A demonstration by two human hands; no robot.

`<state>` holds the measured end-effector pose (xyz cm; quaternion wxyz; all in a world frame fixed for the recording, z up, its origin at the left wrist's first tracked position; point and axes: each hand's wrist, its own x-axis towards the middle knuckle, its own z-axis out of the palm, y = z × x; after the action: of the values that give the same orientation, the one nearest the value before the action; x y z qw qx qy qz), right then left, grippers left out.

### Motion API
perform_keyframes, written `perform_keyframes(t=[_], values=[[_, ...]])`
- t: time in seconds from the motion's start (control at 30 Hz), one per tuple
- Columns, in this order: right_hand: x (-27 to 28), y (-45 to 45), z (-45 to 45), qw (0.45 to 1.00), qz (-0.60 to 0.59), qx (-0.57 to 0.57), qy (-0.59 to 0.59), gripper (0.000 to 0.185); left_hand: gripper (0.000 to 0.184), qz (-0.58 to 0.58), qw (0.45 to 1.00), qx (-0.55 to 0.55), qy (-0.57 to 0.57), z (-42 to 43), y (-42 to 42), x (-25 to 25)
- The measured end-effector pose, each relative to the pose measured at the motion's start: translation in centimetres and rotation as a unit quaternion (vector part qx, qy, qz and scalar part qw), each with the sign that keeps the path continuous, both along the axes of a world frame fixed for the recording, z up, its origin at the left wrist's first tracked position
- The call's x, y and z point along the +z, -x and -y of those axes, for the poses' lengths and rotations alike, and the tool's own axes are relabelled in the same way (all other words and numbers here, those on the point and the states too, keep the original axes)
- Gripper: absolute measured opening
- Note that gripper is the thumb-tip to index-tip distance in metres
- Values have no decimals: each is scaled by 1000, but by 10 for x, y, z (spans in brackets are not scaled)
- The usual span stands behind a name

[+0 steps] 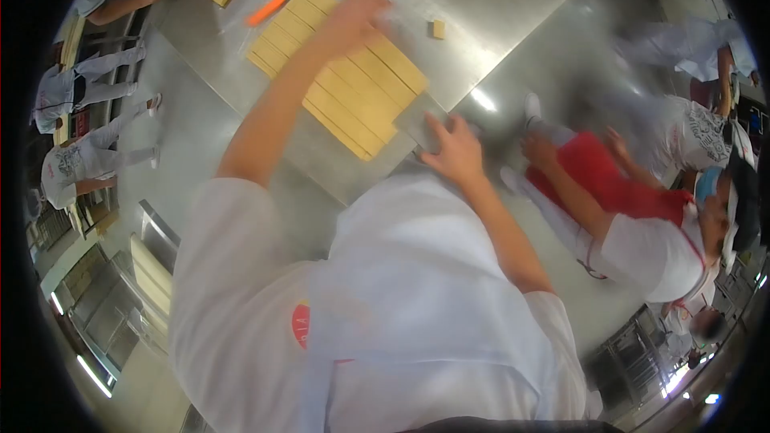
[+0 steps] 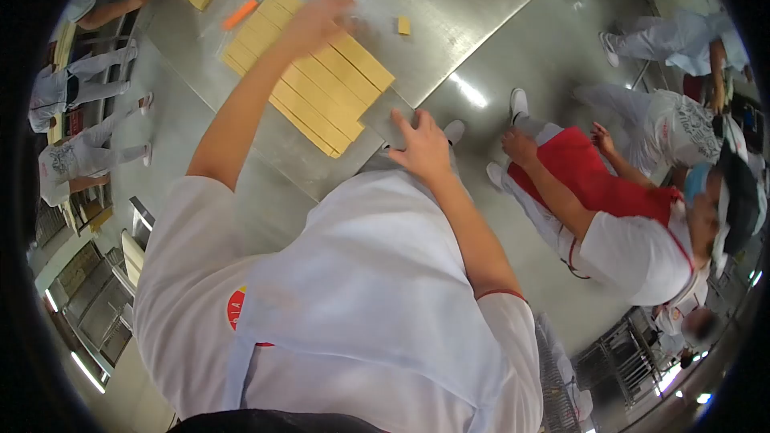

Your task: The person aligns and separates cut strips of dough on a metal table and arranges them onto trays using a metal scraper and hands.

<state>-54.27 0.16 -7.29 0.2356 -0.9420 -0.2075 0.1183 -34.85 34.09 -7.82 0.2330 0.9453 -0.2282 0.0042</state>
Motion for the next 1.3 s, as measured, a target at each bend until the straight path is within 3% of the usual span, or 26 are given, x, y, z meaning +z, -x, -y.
perform_keyframes(t=[0.03, 0.1, 0.2, 0.33, 0.5, 0.6, 1.0, 1.1, 1.3], values=[[0, 0, 0, 1000, 6, -1, 4, 86, 50, 75, 990, 117, 37, -34, -18, -15], [-6, 0, 0, 1000, 6, 4, 5, 87, 61, 52, 933, 322, -151, -102, -49, -30], [-9, -5, 6, 1000, 5, 9, -2, 88, 69, -98, 934, 302, -164, -123, -50, -21], [-6, -8, 11, 999, 43, 21, 2, 90, 74, -99, 937, 290, -165, -113, -47, -29], [-2, -12, 18, 1000, 9, 13, -4, 90, 72, -54, 938, 298, -169, -120, -46, -33], [-4, -11, 0, 1000, 11, 10, -13, 85, 69, -206, 900, 315, -218, -117, -26, 14], [-12, -26, -6, 999, 15, 14, -34, 83, 66, -112, 949, 267, -121, -158, -37, -38], [-13, -31, -9, 999, 24, 19, -42, 86, 70, -172, 940, 284, -72, -164, -42, -35], [-7, -34, -17, 998, 29, 30, -42, 89, 73, -154, 937, 288, -125, -181, -52, -58]])
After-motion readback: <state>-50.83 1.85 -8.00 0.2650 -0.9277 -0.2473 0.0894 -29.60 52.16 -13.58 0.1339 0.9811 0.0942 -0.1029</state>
